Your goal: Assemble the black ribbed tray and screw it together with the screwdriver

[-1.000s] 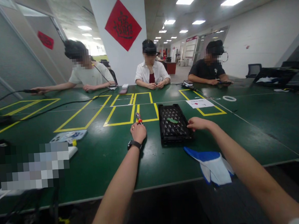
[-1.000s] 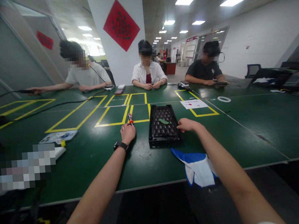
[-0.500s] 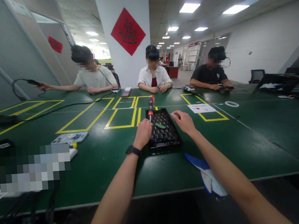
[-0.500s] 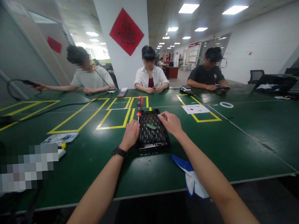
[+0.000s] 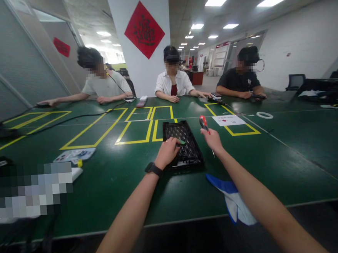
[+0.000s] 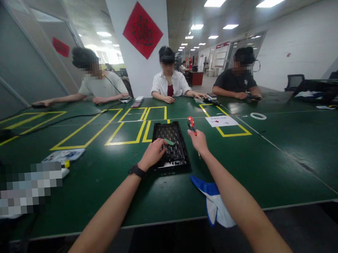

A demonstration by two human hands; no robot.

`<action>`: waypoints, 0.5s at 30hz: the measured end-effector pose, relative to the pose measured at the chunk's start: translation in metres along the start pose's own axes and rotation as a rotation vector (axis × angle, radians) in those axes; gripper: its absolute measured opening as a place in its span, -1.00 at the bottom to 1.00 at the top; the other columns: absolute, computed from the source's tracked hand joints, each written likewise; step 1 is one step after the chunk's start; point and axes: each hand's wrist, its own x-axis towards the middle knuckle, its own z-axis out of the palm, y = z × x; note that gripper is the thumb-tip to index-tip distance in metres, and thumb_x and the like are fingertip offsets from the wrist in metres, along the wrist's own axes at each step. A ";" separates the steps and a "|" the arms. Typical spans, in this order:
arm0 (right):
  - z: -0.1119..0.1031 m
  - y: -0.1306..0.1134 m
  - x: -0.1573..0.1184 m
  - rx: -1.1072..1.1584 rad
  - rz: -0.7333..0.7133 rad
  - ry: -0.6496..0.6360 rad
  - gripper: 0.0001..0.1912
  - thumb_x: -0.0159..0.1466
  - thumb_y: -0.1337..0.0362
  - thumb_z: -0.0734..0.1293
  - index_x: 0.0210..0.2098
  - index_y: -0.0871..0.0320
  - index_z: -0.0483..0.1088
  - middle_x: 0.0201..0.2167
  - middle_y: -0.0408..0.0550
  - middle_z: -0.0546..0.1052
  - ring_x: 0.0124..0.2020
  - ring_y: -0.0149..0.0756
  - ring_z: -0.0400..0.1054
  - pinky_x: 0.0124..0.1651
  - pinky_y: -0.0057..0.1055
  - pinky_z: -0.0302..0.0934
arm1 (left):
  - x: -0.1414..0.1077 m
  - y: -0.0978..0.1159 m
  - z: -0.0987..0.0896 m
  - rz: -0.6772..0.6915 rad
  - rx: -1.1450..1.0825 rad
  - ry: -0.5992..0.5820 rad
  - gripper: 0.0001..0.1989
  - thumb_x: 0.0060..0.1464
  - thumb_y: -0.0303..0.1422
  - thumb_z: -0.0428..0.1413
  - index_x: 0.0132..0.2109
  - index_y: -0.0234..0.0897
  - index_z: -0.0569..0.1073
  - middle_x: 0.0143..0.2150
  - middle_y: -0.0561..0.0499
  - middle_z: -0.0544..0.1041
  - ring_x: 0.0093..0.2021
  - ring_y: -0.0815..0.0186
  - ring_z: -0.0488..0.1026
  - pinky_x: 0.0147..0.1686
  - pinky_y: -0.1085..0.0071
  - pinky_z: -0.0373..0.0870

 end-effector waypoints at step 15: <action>0.015 0.022 -0.009 -0.719 0.092 -0.146 -0.57 0.21 -0.06 0.17 -0.12 0.09 0.35 -0.25 0.05 0.53 -0.19 -0.08 0.42 -0.23 -0.28 0.22 | 0.020 -0.028 0.025 -0.087 0.042 -0.102 -0.75 -0.01 -0.37 0.16 -0.12 -0.21 0.47 -0.08 -0.08 0.42 -0.05 0.15 0.36 -0.07 0.30 0.29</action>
